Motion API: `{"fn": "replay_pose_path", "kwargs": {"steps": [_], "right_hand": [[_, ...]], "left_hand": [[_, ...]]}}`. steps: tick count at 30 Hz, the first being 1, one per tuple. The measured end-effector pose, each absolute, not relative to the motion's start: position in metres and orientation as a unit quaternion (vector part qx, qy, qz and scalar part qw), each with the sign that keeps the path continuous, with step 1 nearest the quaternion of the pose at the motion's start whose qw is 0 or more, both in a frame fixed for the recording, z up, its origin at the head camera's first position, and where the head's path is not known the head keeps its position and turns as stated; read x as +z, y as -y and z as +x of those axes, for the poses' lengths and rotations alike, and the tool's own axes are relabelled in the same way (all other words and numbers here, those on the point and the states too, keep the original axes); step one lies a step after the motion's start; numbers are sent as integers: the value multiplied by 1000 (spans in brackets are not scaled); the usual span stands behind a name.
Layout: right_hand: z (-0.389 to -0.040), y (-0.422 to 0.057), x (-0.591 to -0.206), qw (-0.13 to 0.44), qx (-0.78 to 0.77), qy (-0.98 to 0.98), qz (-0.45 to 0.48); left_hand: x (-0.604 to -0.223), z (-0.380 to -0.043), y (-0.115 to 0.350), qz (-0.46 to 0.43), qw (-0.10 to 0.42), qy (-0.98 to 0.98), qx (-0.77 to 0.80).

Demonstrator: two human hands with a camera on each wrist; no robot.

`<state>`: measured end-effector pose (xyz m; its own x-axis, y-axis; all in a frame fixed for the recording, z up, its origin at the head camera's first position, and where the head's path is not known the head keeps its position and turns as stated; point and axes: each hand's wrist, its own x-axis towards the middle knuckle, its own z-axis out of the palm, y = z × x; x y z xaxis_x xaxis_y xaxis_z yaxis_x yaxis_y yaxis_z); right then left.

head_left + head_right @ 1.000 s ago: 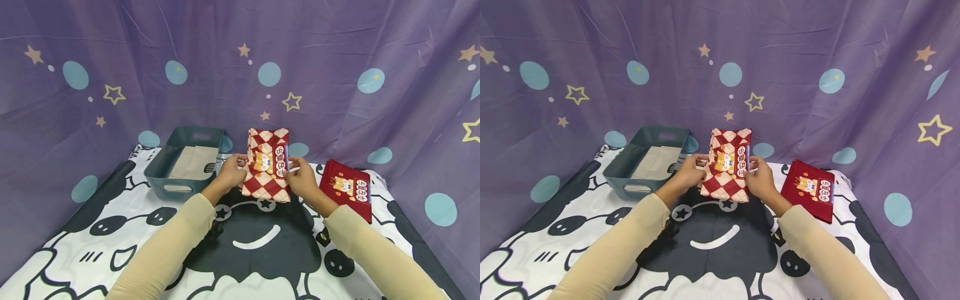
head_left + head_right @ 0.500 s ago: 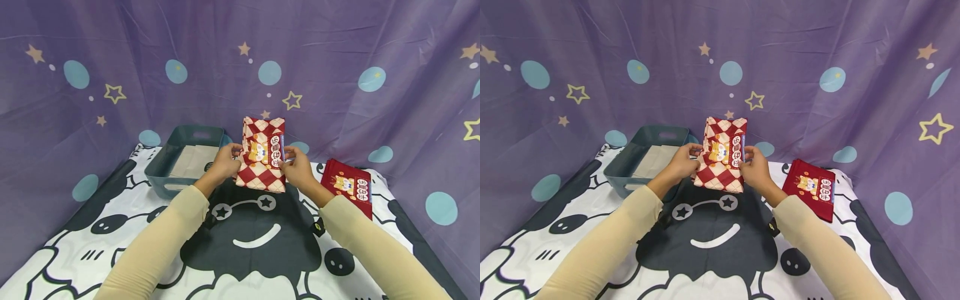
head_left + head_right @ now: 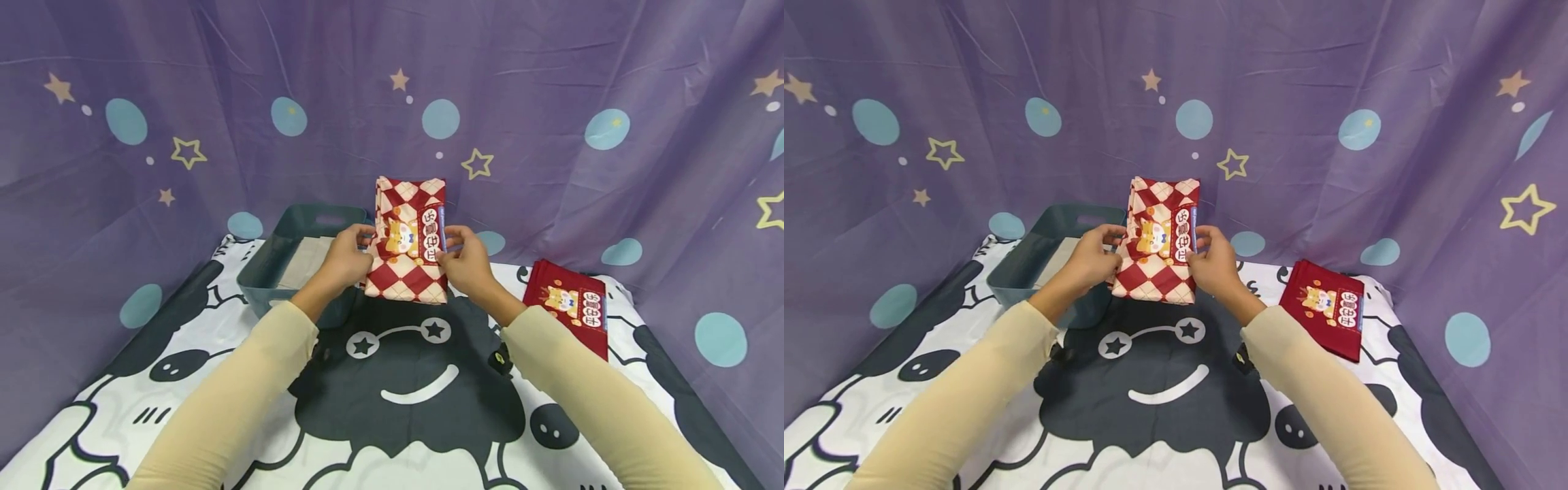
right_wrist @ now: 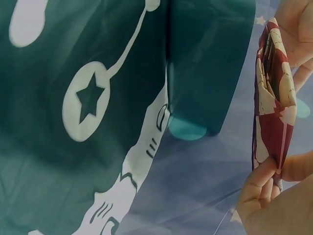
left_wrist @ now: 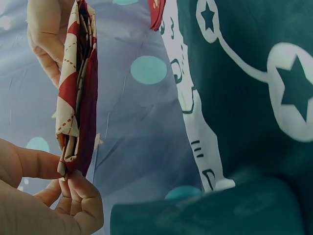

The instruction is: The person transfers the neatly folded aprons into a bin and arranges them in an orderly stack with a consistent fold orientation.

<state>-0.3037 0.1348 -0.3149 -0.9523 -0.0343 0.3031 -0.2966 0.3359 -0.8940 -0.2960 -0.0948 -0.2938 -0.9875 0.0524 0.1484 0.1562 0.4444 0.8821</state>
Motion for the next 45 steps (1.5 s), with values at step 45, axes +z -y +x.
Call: {"fn": "replay_pose_path", "kwargs": {"steps": [45], "right_hand": [[-330,-30,-302,141,604,773,134]], "left_hand": [[-278,-303,193,-55,137,873,-466]]}}
